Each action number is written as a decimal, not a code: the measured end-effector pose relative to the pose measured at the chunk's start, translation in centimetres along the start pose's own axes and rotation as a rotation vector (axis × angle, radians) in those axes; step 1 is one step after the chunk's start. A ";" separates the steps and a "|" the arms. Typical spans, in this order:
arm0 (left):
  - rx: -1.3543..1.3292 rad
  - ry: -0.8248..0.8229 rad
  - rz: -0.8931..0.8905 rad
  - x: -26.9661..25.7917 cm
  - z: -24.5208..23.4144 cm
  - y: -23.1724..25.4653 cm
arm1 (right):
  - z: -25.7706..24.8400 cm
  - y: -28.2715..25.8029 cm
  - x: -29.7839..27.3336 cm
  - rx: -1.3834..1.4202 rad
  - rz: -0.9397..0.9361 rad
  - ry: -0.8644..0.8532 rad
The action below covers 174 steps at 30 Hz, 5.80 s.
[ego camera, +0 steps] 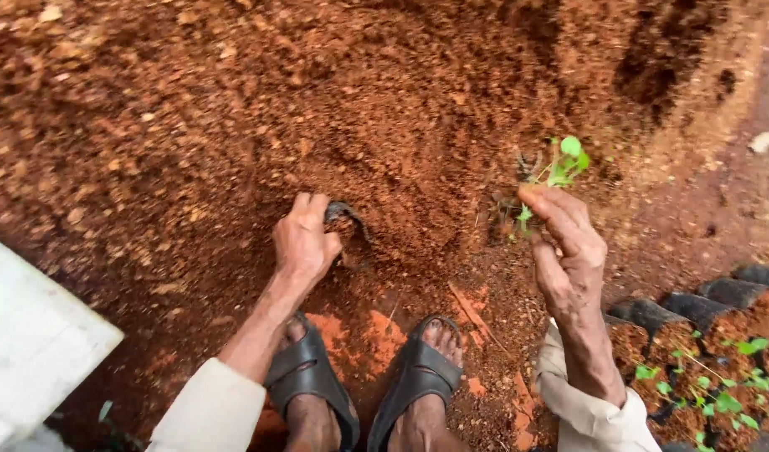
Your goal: The person is planting small seedlings into individual black plastic nursery bags filled with soil.
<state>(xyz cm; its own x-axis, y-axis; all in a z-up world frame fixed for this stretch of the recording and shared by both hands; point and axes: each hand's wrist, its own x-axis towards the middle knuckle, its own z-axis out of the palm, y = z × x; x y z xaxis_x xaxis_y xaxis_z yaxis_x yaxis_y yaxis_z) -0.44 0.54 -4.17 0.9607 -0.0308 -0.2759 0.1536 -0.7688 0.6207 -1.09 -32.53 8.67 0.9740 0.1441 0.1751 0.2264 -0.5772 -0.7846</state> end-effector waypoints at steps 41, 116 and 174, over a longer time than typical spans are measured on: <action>-0.260 -0.034 -0.247 -2.1 -3.3 2.8 | 15.1 2.3 -1.8 0.482 0.790 -0.466; -0.228 0.108 0.265 -4.6 -1.6 -0.6 | 15.0 0.3 -4.8 0.925 0.840 -0.114; -0.333 0.101 0.062 -3.1 -0.7 -3.7 | 14.4 -7.7 9.8 0.035 0.056 -1.081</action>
<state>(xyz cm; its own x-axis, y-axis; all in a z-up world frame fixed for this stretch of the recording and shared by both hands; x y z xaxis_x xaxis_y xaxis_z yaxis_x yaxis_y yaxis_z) -3.84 3.96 -5.10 0.9860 0.0054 -0.1668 0.1455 -0.5168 0.8436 6.53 -15.16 7.85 0.4529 0.7604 -0.4654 0.1650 -0.5845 -0.7944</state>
